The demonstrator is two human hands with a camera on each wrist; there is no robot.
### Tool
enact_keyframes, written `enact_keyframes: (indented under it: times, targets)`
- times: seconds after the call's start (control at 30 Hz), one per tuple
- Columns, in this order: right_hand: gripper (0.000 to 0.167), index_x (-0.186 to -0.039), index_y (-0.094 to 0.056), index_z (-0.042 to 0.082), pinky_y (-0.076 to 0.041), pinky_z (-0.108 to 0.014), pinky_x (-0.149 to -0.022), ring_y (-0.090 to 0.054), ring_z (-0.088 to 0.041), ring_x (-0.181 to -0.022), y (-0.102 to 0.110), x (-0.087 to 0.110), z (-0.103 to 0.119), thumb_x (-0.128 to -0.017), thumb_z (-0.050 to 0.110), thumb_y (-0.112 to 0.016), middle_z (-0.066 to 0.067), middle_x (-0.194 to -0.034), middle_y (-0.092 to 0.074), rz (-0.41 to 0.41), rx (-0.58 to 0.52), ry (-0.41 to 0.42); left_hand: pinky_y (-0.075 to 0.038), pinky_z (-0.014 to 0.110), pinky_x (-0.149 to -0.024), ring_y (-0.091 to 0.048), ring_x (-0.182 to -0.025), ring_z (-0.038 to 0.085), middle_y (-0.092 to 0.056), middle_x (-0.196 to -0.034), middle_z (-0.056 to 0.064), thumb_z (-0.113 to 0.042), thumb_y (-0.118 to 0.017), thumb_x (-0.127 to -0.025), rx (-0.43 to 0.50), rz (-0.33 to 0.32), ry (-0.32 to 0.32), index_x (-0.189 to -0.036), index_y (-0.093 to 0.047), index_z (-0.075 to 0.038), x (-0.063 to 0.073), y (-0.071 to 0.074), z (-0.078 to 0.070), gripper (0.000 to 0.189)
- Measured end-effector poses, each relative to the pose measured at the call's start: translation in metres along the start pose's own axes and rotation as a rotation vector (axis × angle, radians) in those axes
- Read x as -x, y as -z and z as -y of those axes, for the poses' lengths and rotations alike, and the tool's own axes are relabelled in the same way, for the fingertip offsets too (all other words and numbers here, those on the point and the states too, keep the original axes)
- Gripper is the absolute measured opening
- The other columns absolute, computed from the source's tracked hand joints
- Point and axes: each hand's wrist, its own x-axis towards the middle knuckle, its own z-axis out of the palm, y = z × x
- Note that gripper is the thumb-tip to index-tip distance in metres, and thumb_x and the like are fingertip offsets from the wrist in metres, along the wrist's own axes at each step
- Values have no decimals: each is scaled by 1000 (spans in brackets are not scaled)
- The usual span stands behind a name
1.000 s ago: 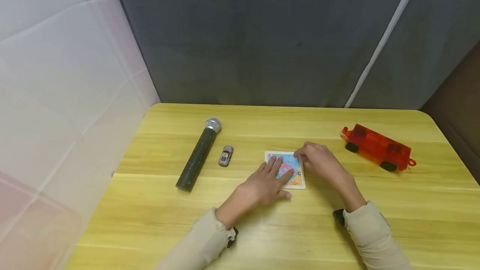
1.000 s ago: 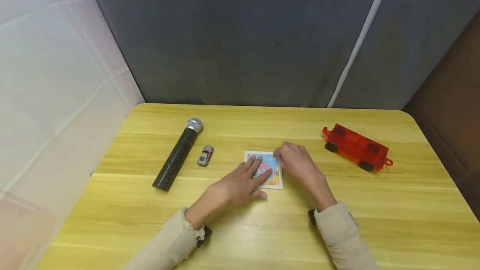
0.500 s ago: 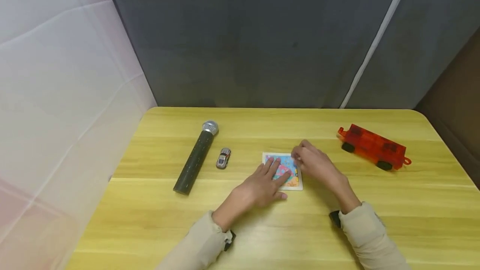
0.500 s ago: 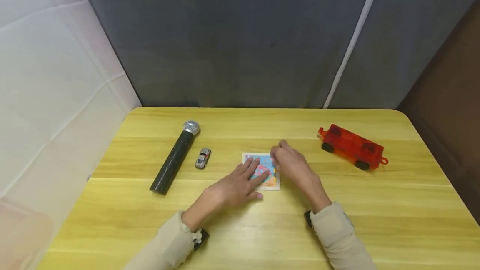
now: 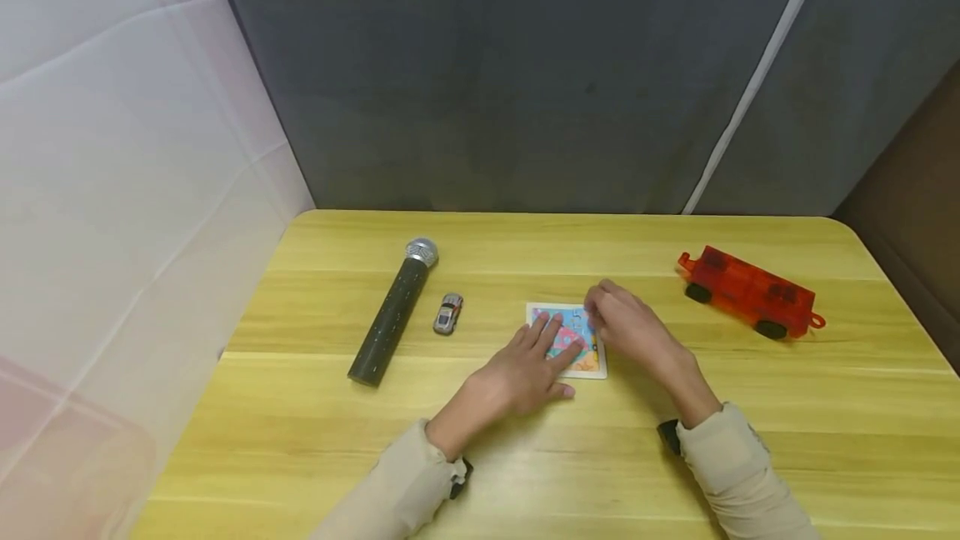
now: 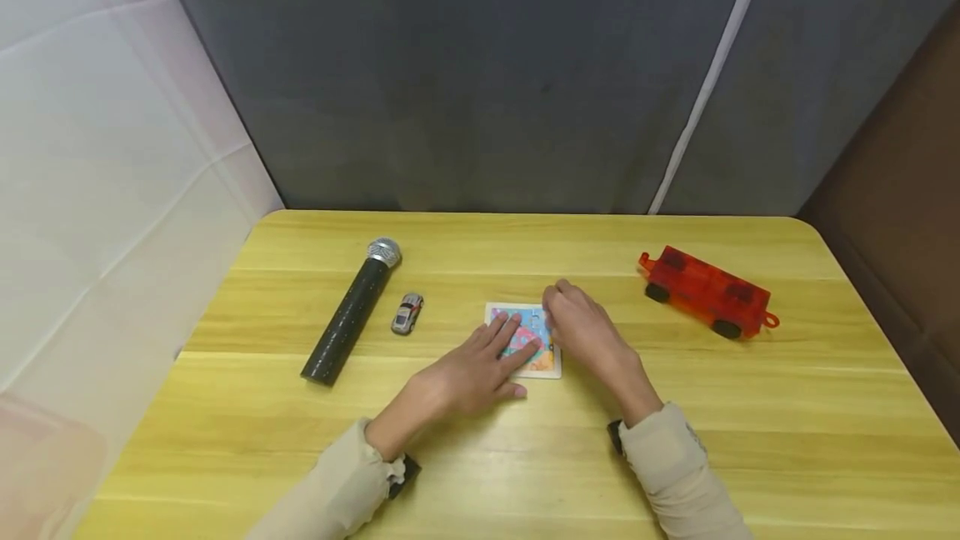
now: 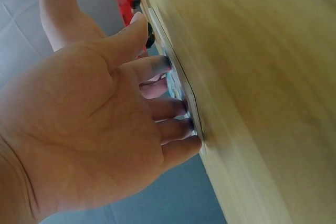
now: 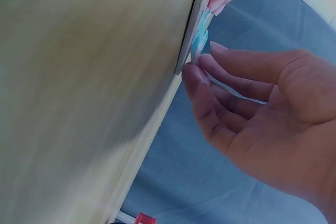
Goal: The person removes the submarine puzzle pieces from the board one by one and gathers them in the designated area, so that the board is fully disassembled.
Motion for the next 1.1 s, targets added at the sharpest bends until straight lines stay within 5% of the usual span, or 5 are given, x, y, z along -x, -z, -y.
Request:
enact_keyframes:
  times: [0.4,0.63,0.83,1.1]
  targets:
    - [10,-96,-69,6,-53,-36,-76,-60,-19,-79,10,-5,-6,-102,3,-76,-6,-89,-73,43,-170,-90,-16,47,-139,-4,-173,32,-6,-185,15,-50,-49,-115,-18,-1,0,-177,-26,-28,0,2,0,70]
    - [10,-94,-68,2,-47,-30,-65,-59,-17,-68,50,20,-47,-101,2,-74,-5,-76,-68,188,-270,-149,-16,49,-139,-4,-173,34,-5,-185,18,-49,-51,-114,-18,-19,5,-177,-24,-27,1,0,-3,71]
    - [10,-89,-68,1,-45,-29,-61,-55,-16,-62,70,45,-83,-99,-1,-71,-3,-67,-63,329,-211,-289,-18,51,-138,-5,-172,38,-6,-184,24,-51,-52,-113,-47,-27,48,-177,-26,-30,3,0,-8,72]
    - [14,-87,-71,2,-41,-32,-62,-53,-19,-63,67,49,-93,-99,-2,-65,-5,-67,-60,333,-124,-419,-20,50,-138,-8,-171,44,-10,-180,32,-58,-51,-111,-119,-28,110,-177,-24,-35,2,-2,-13,75]
